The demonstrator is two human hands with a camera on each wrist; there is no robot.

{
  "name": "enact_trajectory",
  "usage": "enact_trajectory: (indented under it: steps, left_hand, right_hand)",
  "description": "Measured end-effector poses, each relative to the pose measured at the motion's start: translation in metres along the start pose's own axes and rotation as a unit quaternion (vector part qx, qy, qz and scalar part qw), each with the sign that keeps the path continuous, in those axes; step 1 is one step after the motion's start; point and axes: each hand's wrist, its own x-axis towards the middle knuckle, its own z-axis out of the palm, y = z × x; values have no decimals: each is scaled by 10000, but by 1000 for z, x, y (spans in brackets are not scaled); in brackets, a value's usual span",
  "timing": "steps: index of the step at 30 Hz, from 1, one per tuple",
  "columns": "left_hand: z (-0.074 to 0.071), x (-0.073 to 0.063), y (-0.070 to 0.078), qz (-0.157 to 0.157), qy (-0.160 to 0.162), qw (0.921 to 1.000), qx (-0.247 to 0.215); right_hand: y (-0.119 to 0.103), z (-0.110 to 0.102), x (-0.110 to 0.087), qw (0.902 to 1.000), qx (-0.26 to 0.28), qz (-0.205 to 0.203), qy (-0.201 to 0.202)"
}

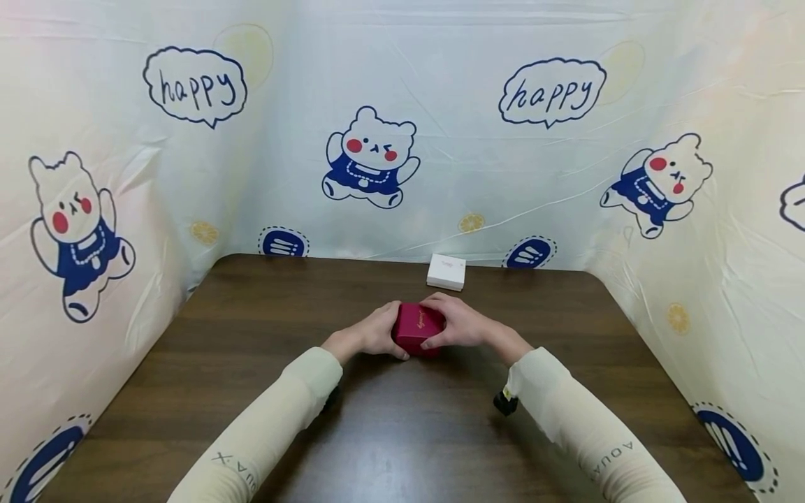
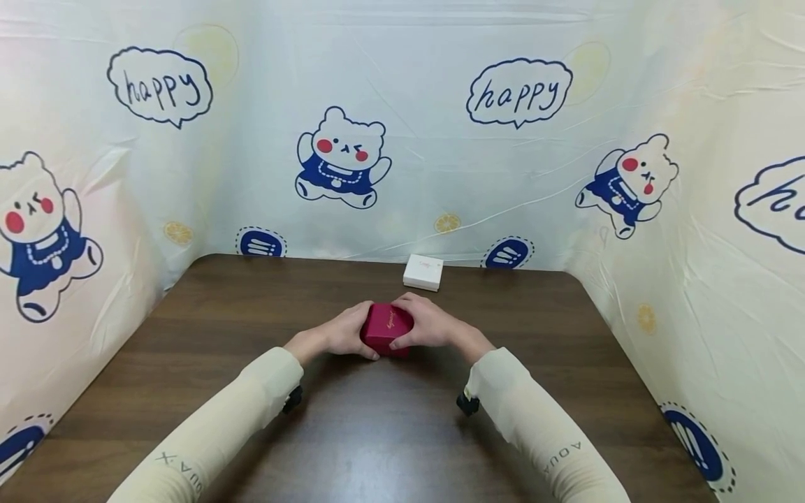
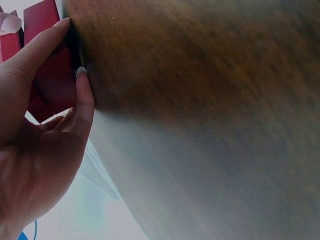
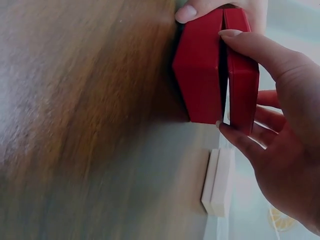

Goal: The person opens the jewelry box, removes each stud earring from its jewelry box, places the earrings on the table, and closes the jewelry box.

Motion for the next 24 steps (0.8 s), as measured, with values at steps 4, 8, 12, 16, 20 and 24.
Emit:
enact_trajectory:
  steps: [4, 8, 12, 16, 20, 24]
  left_hand:
    - [-1, -1, 0, -84, 0, 10000, -31]
    - [-3, -3, 1, -161, -31, 9998, -67]
    - [-2, -4, 0, -177, -98, 9998, -43]
    - [-1, -3, -1, -196, -137, 9997, -10]
    - [0, -2, 0, -189, -163, 9997, 29]
    - [-1, -1, 2, -181, -214, 9996, -51]
  right_hand:
    - [3, 0, -2, 9999, 9, 133, 75]
    - [6, 1, -4, 9997, -17, 224, 101]
    - [9, 3, -7, 9997, -10, 231, 122]
    - [11, 4, -11, 9996, -23, 237, 148]
    - [11, 3, -13, 9996, -13, 197, 186]
    - [11, 3, -13, 9997, -45, 160, 174]
